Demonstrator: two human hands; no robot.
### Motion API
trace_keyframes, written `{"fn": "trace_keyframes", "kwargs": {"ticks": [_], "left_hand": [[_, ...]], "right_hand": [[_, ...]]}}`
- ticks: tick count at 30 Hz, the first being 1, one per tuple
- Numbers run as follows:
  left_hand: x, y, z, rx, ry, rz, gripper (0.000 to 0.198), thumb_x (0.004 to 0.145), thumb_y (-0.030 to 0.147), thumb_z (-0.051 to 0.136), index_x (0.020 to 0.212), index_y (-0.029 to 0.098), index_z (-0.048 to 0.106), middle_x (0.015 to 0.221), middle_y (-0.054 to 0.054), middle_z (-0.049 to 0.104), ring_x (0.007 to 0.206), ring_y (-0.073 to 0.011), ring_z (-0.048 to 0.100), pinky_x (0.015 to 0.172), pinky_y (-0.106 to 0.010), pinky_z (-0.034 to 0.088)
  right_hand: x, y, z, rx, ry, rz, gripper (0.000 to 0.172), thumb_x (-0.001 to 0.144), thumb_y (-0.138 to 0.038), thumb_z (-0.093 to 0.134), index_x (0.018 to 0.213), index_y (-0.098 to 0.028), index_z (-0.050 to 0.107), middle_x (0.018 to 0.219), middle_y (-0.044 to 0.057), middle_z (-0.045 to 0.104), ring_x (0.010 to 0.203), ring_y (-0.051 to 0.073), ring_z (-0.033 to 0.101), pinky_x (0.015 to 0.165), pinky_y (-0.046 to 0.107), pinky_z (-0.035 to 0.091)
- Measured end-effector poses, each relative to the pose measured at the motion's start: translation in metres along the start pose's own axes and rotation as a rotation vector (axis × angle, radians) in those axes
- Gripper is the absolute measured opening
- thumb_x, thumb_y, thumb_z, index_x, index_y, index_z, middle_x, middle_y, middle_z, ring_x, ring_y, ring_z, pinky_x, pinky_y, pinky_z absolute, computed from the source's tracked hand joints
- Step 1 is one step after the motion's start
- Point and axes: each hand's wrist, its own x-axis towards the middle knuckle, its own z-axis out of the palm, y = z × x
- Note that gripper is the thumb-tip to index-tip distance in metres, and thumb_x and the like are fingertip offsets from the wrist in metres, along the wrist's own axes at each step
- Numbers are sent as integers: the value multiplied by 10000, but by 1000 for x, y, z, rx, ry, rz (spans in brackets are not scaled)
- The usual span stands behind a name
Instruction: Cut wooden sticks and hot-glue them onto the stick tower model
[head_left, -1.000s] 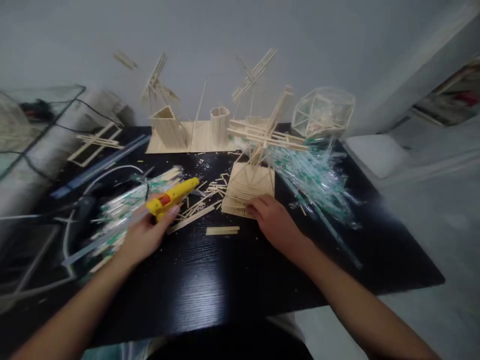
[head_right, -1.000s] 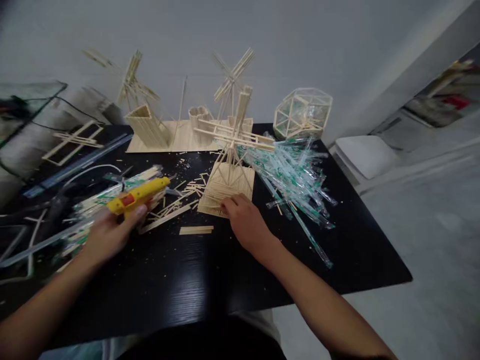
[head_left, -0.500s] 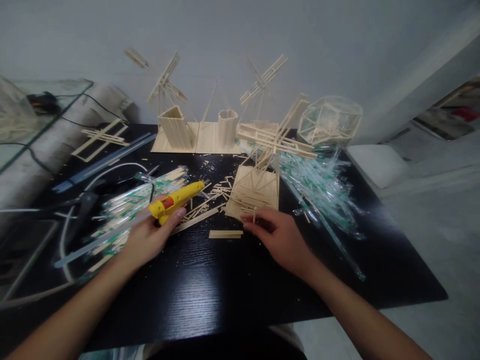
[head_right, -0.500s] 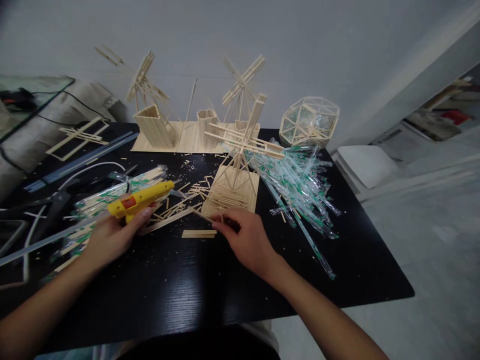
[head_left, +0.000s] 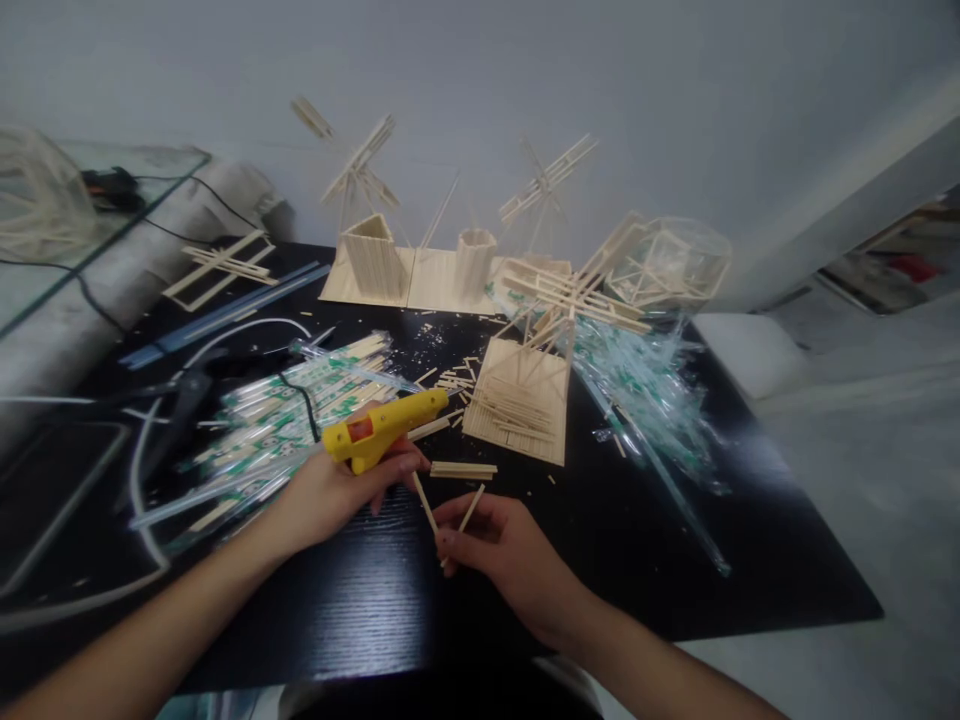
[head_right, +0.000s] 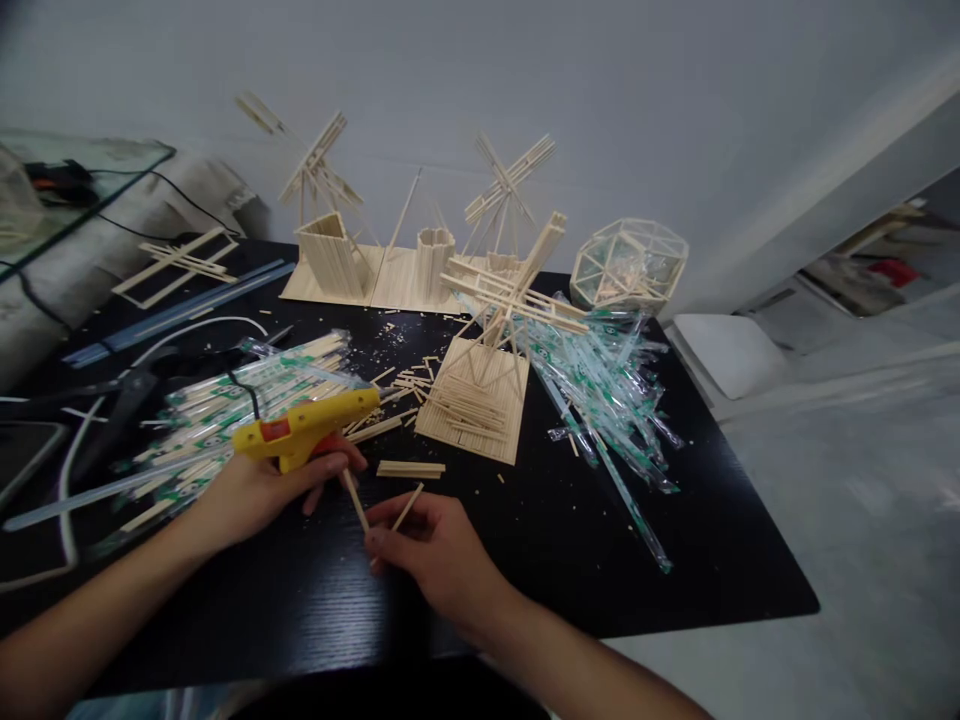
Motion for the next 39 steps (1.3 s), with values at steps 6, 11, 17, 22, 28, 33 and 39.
{"fn": "trace_keyframes", "kwargs": {"ticks": [6,11,17,22,28,33,39], "left_hand": [[-1,-3,-1,31,57,-70,265,778,425,787,846,204,656,683,21,685,500,-103,539,452,-212,446],[2,-11,2,165,79,26,242,802,405,763,840,216,617,702,36,662,604,-137,608,561,-254,481],[2,-17,5,339,35,105,270,838,478,746,884,230,649,846,15,723,776,-182,692,719,-298,534],[0,-11,11,204,16,61,273,865,476,716,955,226,653,765,15,716,612,-159,659,574,-270,536],[0,-5,13,88,-23,-5,335,857,512,700,927,184,681,725,-4,706,525,-127,601,493,-244,530],[-2,-10,2,134,8,18,376,921,530,614,913,161,679,721,-23,673,498,-104,555,424,-208,463],[-3,-7,-9,117,-33,53,499,924,640,541,873,157,657,568,8,576,435,-113,525,384,-210,422]], "right_hand": [[-1,-2,0,-76,16,-3,421,695,-382,911,993,-137,743,778,-1,726,673,127,661,767,316,546],[-15,-12,-19,-181,140,-83,450,748,-415,856,1097,-163,724,1007,65,774,896,185,740,938,371,565],[-24,-13,-39,-341,244,-208,347,855,-491,751,992,-173,731,902,59,752,735,169,713,802,374,607],[-22,-7,-38,-211,288,-225,567,828,-430,802,1288,-209,555,852,18,731,736,201,754,643,329,638],[-19,-9,-39,-113,246,-163,645,789,-414,843,1310,-235,507,867,-6,713,690,210,779,589,323,656],[-14,-14,-45,-76,170,-188,668,762,-301,863,1337,-242,528,910,2,733,762,191,778,752,374,666],[-9,-12,-50,-68,118,-209,839,676,-152,892,1403,-273,490,959,2,730,870,190,772,862,371,625]]}}
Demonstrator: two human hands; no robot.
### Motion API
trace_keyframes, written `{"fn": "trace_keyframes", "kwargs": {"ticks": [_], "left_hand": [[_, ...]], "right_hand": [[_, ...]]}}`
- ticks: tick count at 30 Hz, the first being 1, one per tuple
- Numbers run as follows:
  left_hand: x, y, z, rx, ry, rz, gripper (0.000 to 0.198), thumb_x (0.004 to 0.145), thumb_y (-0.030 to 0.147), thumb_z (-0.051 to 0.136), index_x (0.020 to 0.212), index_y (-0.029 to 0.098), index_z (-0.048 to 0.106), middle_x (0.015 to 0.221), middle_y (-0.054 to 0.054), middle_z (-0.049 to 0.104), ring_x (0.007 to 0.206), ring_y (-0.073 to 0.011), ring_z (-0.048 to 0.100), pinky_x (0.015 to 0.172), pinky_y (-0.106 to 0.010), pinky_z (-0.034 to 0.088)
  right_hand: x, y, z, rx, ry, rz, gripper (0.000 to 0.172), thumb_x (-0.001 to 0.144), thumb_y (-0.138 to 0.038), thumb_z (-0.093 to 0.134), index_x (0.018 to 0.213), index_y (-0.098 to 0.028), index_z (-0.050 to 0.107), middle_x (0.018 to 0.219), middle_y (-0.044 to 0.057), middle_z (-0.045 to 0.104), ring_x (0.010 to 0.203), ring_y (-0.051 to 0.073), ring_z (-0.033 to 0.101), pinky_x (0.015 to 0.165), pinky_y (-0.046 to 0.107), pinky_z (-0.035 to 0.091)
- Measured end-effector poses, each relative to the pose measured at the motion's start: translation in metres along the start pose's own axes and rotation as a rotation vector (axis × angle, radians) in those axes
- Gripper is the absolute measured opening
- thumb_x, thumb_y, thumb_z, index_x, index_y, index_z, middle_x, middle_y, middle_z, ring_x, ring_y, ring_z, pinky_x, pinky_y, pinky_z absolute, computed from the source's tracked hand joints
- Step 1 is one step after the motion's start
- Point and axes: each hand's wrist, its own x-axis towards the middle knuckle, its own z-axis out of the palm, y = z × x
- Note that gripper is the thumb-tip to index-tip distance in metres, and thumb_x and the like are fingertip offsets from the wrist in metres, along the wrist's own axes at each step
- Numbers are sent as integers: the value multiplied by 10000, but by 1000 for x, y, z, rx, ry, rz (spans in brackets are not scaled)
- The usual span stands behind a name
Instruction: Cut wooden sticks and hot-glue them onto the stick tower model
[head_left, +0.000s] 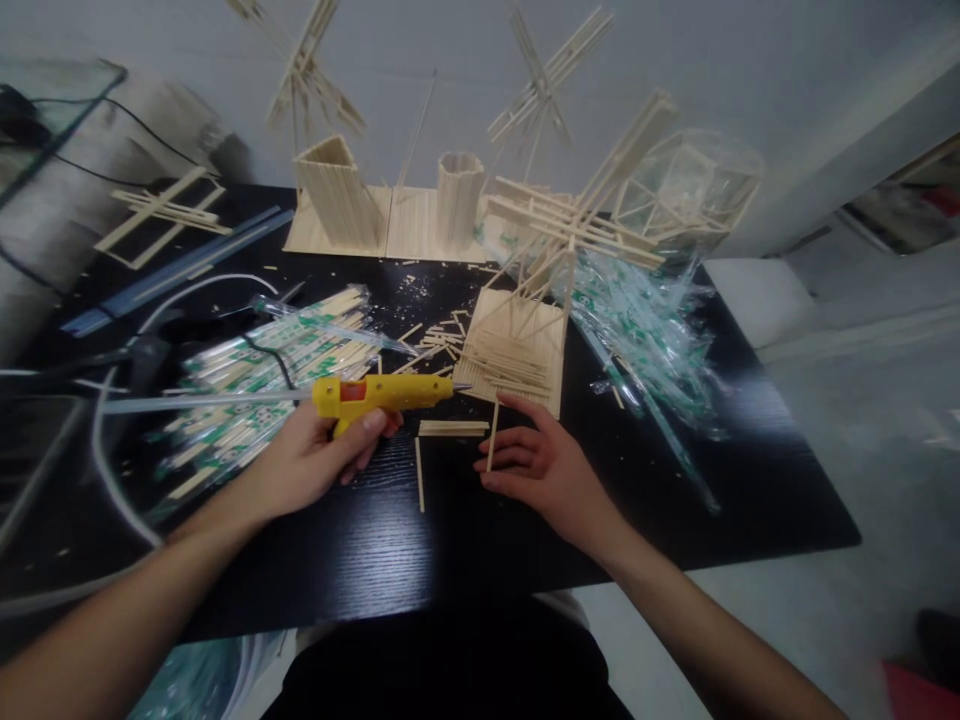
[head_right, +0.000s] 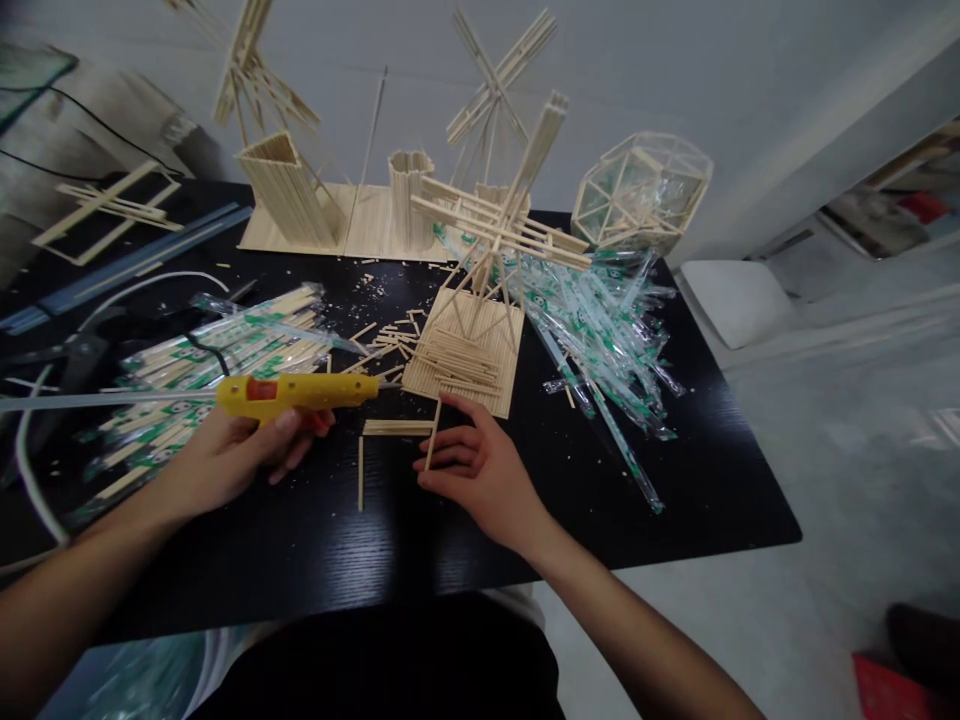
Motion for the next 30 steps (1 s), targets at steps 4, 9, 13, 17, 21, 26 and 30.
{"fn": "trace_keyframes", "kwargs": {"ticks": [4,9,13,17,21,26,30], "left_hand": [[0,2,-5,77,-85,37,469,934,607,537,796,173,651,535,10,576,447,-116,547,439,-217,459],[-2,0,-8,124,-154,-1,404,911,573,575,779,203,665,523,19,567,429,-116,520,408,-212,437],[-1,2,-9,104,-168,-16,388,876,576,615,831,202,708,536,18,573,407,-108,495,369,-202,416],[-1,0,-9,107,-196,-36,404,889,562,608,815,177,709,566,3,606,422,-106,518,376,-192,424],[-4,-5,-9,126,-245,-74,383,905,523,601,857,158,705,645,-14,663,474,-116,556,405,-194,452],[-4,-3,-7,123,-325,0,295,926,449,593,898,177,703,674,2,659,501,-103,530,419,-174,433],[-3,-1,-6,145,-345,31,278,943,421,579,902,181,713,685,6,666,522,-102,539,450,-172,442]], "right_hand": [[-5,6,0,31,-33,2,856,663,-155,906,1393,-273,475,978,1,731,837,180,776,817,346,630],[-9,8,0,12,-56,3,860,664,-181,918,1400,-263,481,983,11,744,783,160,756,804,351,632],[-9,8,-1,16,-72,-15,867,657,-175,924,1400,-261,486,988,9,746,802,157,753,819,345,626],[-9,8,-2,8,-84,-28,868,658,-174,925,1402,-258,486,988,8,748,799,152,750,813,336,622],[-10,9,-2,-16,-87,-44,870,660,-188,926,1414,-255,496,1014,23,752,806,161,753,807,347,625],[-11,11,-1,-38,-94,-61,858,653,-210,939,1408,-259,533,947,-6,731,776,155,739,773,334,618],[-11,10,-1,-45,-99,-70,833,646,-206,945,1382,-260,561,916,-26,707,747,142,725,746,314,607]]}}
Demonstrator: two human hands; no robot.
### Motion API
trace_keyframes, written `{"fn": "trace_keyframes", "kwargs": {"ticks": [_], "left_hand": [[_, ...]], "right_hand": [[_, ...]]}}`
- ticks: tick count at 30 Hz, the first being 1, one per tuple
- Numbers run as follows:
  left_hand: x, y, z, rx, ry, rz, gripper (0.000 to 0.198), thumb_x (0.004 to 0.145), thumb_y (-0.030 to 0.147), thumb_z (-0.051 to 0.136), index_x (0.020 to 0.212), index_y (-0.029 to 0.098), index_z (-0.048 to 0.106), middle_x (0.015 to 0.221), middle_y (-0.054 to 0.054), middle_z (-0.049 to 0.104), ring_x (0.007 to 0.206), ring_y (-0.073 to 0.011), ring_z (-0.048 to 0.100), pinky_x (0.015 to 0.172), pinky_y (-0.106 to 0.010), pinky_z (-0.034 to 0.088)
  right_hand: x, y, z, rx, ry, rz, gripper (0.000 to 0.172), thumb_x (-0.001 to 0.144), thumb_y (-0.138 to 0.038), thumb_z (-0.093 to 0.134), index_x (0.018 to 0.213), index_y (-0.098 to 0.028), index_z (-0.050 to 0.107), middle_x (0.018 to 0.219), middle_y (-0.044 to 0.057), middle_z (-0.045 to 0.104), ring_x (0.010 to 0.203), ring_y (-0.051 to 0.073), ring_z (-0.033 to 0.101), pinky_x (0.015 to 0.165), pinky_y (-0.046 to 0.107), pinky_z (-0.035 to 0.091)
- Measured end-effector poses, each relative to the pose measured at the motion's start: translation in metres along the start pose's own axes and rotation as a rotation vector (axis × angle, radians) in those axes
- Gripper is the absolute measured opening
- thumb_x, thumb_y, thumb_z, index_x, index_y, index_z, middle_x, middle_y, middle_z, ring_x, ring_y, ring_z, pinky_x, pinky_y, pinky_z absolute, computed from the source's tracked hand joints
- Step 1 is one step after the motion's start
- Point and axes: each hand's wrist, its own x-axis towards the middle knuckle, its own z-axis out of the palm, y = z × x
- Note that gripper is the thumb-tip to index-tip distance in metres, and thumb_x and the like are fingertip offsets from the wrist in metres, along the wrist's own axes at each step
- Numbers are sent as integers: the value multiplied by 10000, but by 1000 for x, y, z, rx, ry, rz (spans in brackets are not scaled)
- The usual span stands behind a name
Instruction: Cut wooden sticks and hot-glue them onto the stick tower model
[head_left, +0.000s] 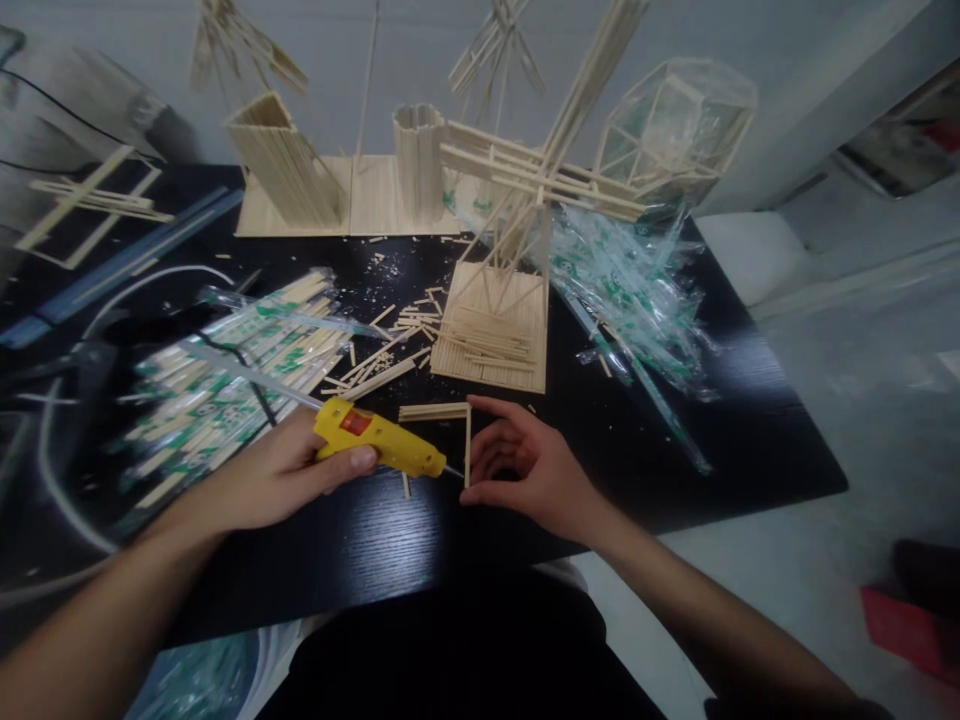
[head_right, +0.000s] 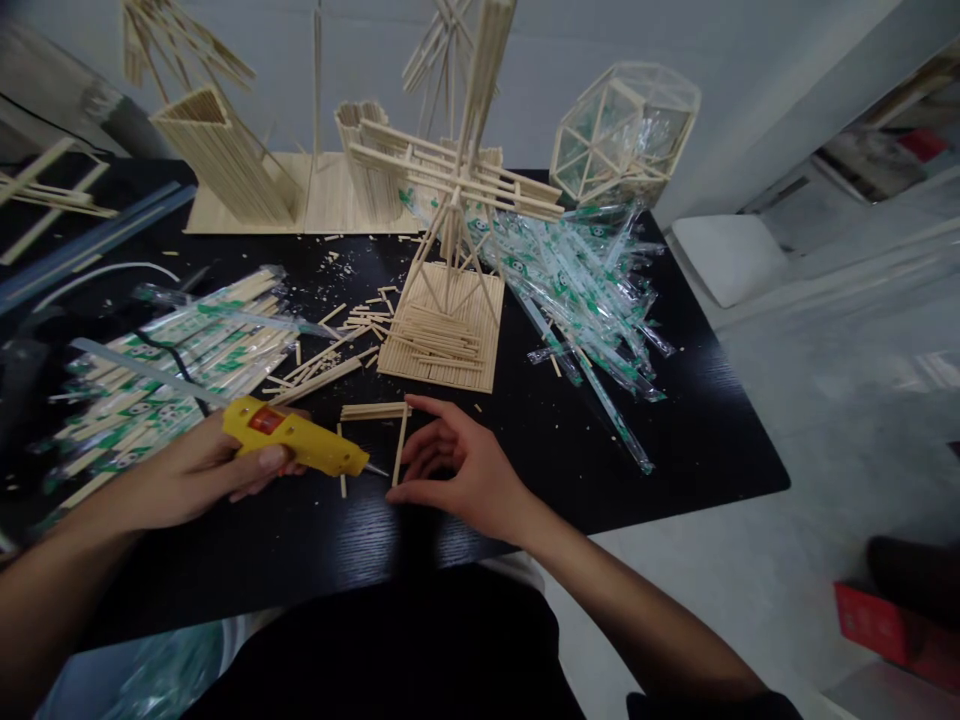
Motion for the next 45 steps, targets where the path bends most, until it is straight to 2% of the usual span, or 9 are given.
{"fn": "trace_keyframes", "kwargs": {"ticks": [7,13,20,24,28,32,37,45], "left_hand": [[1,-2,1,4,-34,13,322,948,412,582,1076,181,766,707,-7,688,491,-113,540,476,-216,473],[1,0,0,35,-56,23,331,955,405,579,1098,166,758,611,24,622,459,-107,504,441,-196,430],[6,5,-1,132,-37,162,298,970,363,551,1051,166,759,644,21,620,512,-110,519,472,-180,440],[8,8,-2,152,-13,193,269,971,341,549,1010,186,765,632,23,621,506,-106,526,455,-176,426],[8,7,-3,199,12,188,282,965,348,549,1025,193,777,606,24,614,533,-129,562,513,-208,474],[7,5,-3,200,44,167,279,958,363,552,995,183,762,543,46,556,463,-113,482,449,-200,415],[6,0,-3,200,46,117,251,954,367,553,912,188,725,525,49,545,449,-109,471,411,-190,362],[7,0,-3,205,100,98,283,945,406,559,857,196,726,531,37,540,468,-117,486,447,-205,373]], "right_hand": [[0,-1,0,0,-11,1,827,631,-183,951,1363,-267,575,927,-31,696,750,133,710,737,301,596],[0,-1,0,-12,-20,-6,812,636,-185,950,1354,-269,580,933,-30,693,751,127,707,735,295,598],[2,7,-2,-26,-35,-56,854,611,-192,971,1366,-263,579,932,-23,692,738,122,697,707,280,597],[2,8,-2,-35,-43,-65,843,621,-184,967,1366,-272,583,948,-15,692,745,124,695,720,290,604],[1,6,-2,-53,-52,-69,839,626,-161,959,1370,-280,588,957,-13,694,751,122,689,721,285,601],[0,5,-2,-64,-57,-75,829,631,-140,953,1366,-279,595,954,-18,692,750,111,680,716,268,590],[-1,5,-2,-94,-64,-80,839,637,-166,956,1382,-280,589,968,-12,689,760,114,678,718,272,591],[0,5,-2,-83,-80,-73,856,622,-135,960,1381,-290,597,961,-22,687,752,102,661,724,257,573]]}}
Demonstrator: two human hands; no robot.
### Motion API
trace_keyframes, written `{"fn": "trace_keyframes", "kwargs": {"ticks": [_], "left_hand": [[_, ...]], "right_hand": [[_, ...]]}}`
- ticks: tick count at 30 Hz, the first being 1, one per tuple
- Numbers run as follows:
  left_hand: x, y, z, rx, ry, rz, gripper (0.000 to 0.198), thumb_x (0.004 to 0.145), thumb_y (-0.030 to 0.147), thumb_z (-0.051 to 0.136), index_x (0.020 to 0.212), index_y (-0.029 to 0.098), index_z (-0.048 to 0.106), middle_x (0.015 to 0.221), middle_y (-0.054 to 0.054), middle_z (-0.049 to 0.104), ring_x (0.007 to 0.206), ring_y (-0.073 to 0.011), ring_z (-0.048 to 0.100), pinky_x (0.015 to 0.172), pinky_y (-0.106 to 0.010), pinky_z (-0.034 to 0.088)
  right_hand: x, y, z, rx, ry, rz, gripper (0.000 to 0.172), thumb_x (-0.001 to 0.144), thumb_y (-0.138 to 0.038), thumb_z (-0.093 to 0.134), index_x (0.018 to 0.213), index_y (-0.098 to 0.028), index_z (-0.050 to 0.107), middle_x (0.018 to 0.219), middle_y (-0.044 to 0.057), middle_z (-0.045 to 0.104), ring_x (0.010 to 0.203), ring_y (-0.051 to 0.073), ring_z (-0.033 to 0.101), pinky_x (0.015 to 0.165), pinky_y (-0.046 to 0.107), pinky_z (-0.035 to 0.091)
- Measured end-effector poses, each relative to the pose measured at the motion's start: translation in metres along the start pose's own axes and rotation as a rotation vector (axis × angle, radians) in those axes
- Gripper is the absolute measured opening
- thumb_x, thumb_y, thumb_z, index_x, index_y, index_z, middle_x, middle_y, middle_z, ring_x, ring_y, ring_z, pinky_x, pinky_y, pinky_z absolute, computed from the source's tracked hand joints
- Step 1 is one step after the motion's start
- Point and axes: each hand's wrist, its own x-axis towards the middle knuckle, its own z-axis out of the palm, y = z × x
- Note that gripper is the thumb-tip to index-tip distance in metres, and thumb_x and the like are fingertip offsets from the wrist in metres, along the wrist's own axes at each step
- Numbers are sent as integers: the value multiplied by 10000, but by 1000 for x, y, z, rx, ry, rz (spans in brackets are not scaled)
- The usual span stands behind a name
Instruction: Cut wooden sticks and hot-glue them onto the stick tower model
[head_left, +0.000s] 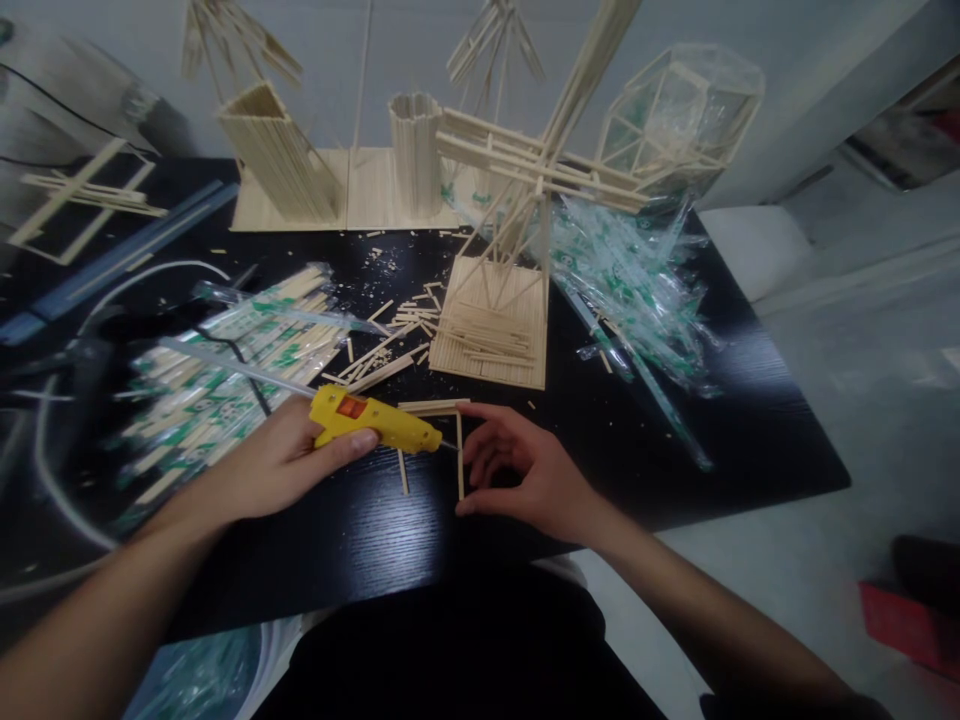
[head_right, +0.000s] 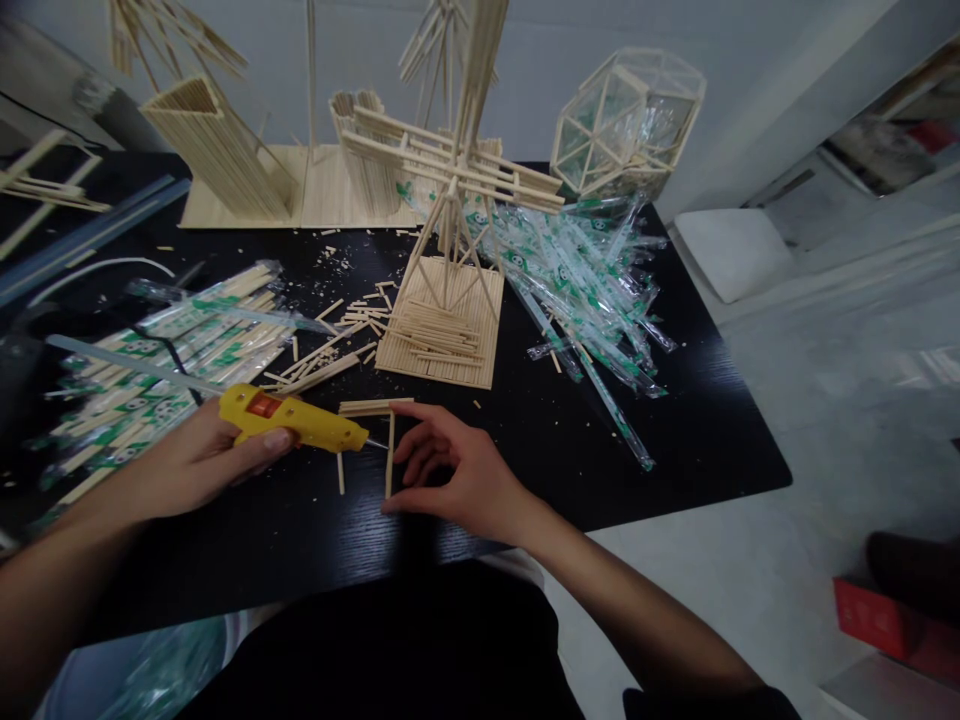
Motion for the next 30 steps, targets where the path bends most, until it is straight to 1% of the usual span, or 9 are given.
{"fn": "trace_keyframes", "kwargs": {"ticks": [6,10,13,18,23,27,30], "left_hand": [[0,-5,0,43,12,-8,365,973,439,522,795,161,679,534,47,527,480,-98,471,450,-190,338],[1,-7,-1,58,27,17,342,975,407,526,765,168,651,529,51,536,503,-101,499,469,-182,361],[2,-6,-1,62,45,48,337,976,386,526,742,172,640,518,58,522,491,-92,489,466,-175,361],[2,-6,-1,45,83,73,312,975,381,527,765,180,640,498,60,506,502,-100,493,468,-172,375],[0,-4,-2,36,57,-32,355,973,426,541,741,175,637,532,41,528,526,-113,499,470,-192,373],[1,-2,-1,16,98,-88,352,945,483,572,781,188,672,545,37,541,484,-115,481,436,-209,365],[1,0,-3,-24,144,-122,336,909,520,610,823,209,703,570,21,604,485,-132,530,433,-219,405]], "right_hand": [[-1,0,-1,-15,5,20,867,608,-162,969,1379,-294,597,966,-14,692,753,113,665,705,266,575],[-1,-1,0,-20,-3,24,856,612,-160,967,1371,-294,595,955,-16,696,752,115,671,687,262,573],[-1,-1,0,-30,-12,19,855,615,-165,966,1374,-287,591,953,-15,695,755,119,672,686,267,578],[-1,1,-1,-24,-25,11,861,612,-180,969,1377,-290,591,959,-11,706,753,118,673,690,271,581],[-2,-1,-1,-17,-22,29,847,612,-173,967,1369,-300,607,954,-15,707,751,116,670,707,274,578],[-2,-2,-2,13,-9,19,863,595,-177,977,1370,-299,616,928,-18,707,742,125,672,687,274,577],[-3,-2,-2,55,24,-13,871,596,-167,975,1374,-299,607,896,-31,702,709,114,669,667,257,570]]}}
